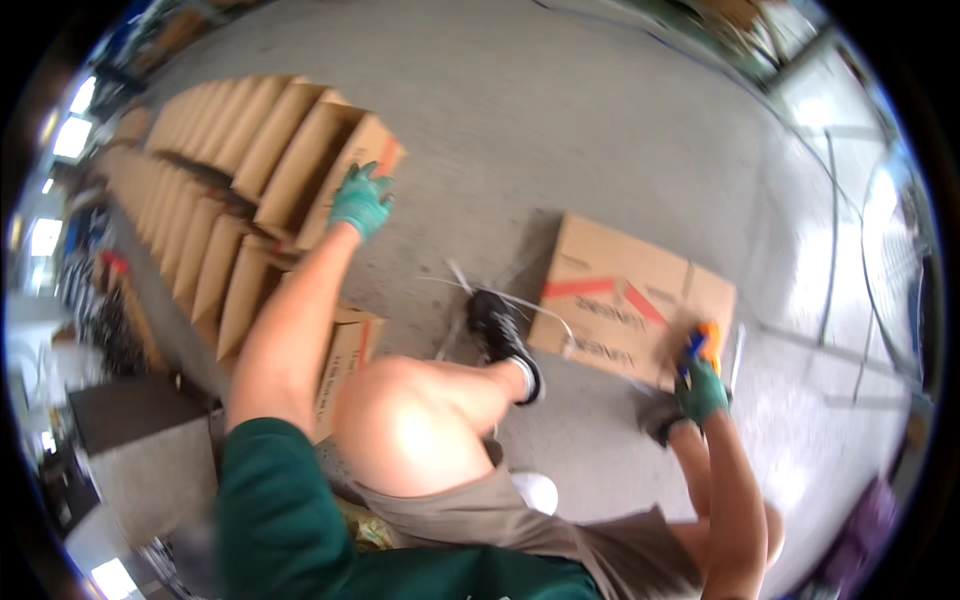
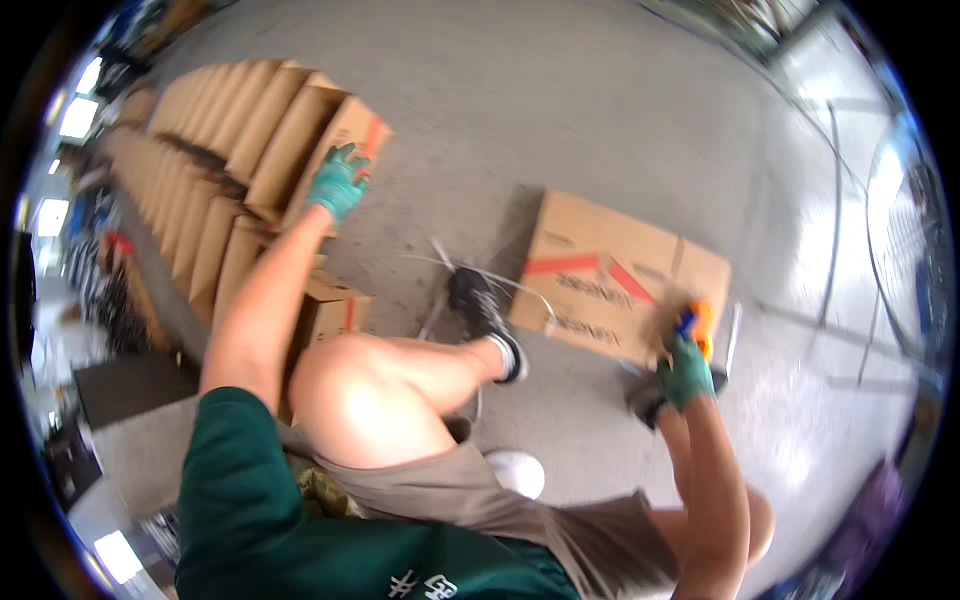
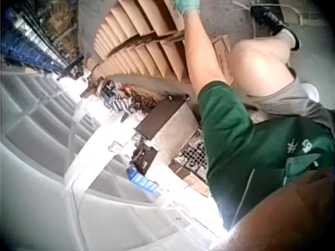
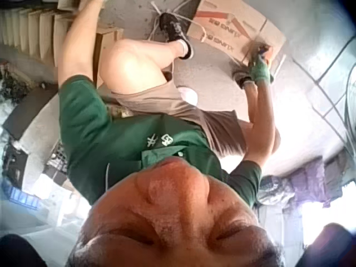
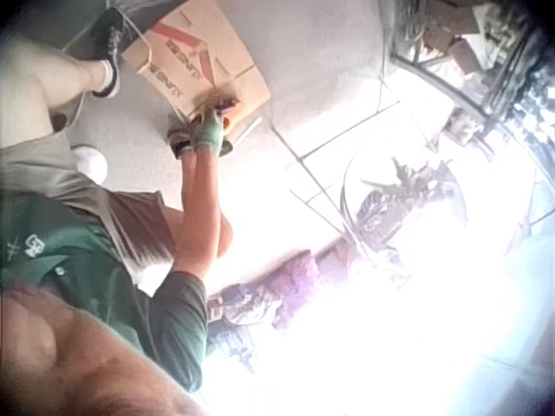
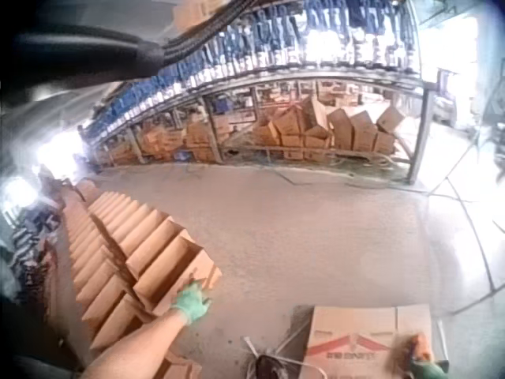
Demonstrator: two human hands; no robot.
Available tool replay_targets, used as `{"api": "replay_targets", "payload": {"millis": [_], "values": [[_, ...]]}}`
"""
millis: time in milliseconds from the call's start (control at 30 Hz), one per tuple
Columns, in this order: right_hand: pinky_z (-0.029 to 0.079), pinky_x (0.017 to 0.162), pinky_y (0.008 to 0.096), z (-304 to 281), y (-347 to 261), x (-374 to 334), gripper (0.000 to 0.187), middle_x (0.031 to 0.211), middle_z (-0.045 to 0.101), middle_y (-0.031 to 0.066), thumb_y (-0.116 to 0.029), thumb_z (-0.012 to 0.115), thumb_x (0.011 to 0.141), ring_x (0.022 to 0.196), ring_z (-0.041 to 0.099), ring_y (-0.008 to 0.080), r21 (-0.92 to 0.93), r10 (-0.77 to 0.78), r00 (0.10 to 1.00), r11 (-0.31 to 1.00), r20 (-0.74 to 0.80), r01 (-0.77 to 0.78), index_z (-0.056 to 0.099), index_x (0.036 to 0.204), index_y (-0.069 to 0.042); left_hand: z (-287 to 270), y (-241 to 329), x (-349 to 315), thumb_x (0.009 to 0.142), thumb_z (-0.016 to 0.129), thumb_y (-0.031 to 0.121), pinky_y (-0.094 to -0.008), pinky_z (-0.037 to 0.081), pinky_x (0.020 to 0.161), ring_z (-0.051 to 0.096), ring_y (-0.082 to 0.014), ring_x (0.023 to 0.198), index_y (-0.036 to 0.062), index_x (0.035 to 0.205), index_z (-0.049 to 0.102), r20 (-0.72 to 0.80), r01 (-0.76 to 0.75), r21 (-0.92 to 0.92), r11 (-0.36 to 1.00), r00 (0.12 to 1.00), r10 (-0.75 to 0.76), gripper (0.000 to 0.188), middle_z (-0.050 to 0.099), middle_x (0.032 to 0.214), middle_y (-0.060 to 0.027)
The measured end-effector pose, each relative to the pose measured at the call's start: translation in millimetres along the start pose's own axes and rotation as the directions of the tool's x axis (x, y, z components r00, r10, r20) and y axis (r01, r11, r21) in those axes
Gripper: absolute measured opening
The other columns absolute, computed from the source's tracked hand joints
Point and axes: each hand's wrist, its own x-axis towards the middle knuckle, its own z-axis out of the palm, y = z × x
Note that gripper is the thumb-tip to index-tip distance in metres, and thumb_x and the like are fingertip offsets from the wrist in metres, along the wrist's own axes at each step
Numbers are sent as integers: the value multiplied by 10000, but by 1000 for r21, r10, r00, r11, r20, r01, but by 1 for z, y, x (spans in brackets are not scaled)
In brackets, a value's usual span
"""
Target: The person sits on the floor and repeatedly folds the flaps of empty cardboard boxes. They use a handheld tape dispenser to apply tape to the seams of the boxes, securing them shut. The person then places the sealed boxes into a growing stack on the floor.
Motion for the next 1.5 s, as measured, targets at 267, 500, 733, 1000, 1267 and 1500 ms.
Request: {"api": "replay_targets", "payload": {"millis": [267, 500, 733, 1000, 1267, 1500], "values": [[493, 999, 478, 33, 25, 3, 704, 1263, 569, 258, -306, 710, 882, 1177, 593, 422, -94, 404, 914, 912, 27, -400, 406, 1513, -234, 39, 228, 42, 964, 532, 193, -413, 523, 928, 676, -341, 1028, 76, 1425, 531, 561, -147, -420, 895, 733, 384, 476, 689, 1170, -212], [536, 920, 467, 97, 74, 20, 454, 1225, 597, 225, -125, 622, 910, 1087, 647, 404, -4, 401, 916, 916, -10, -401, 569, 1357, -185, 193, 317, -30, 975, 570, 115, -333, 492, 934, 642, -254, 1034, -37, 1416, 475, 529, 304, -582, 754, 846, 68, 476, 668, 1217, -152], [544, 804, 492, 119, 108, 14, 330, 1091, 639, 219, -25, 558, 880, 960, 670, 416, 112, 315, 937, 947, -148, -301, 628, 1172, -162, 133, 363, -28, 913, 608, 55, -339, 520, 784, 625, -188, 856, 18, 1221, 603, 446, 435, -842, 317, 894, -42, 310, 671, 958, -84], [524, 871, 459, 96, 109, 27, 327, 1129, 689, 222, -191, 626, 902, 1055, 662, 379, 712, 755, 649, 506, -92, -488, 654, 1228, -200, 33, 283, 37, 928, 555, -27, -416, 577, 875, 670, -233, 1015, 58, 1277, 565, 371, 376, -926, 29, 921, -116, 360, 662, 1199, -99], [511, 789, 505, -8, 75, 25, 156, 1035, 646, 170, -113, 661, 835, 949, 621, 409, 275, 333, 622, 942, -708, -190, 617, 977, -67, 47, 241, 11, 907, 590, -73, -348, 478, 999, 614, -217, 1132, 43, 1379, 510, 313, 347, -896, 278, 936, -159, 493, 633, 1286, -91], [250, 1202, 558, -78, -5, 30, 789, 1595, 341, 119, -79, 668, 788, 1482, 283, 400, -290, -135, 799, 956, -586, -51, 384, 1523, -134, 58, 222, -17, 886, 689, 50, -370, 476, 988, 611, -244, 1137, 47, 1416, 412, 134, 172, -931, 322, 981, -138, 598, 619, 1266, -113]]}}
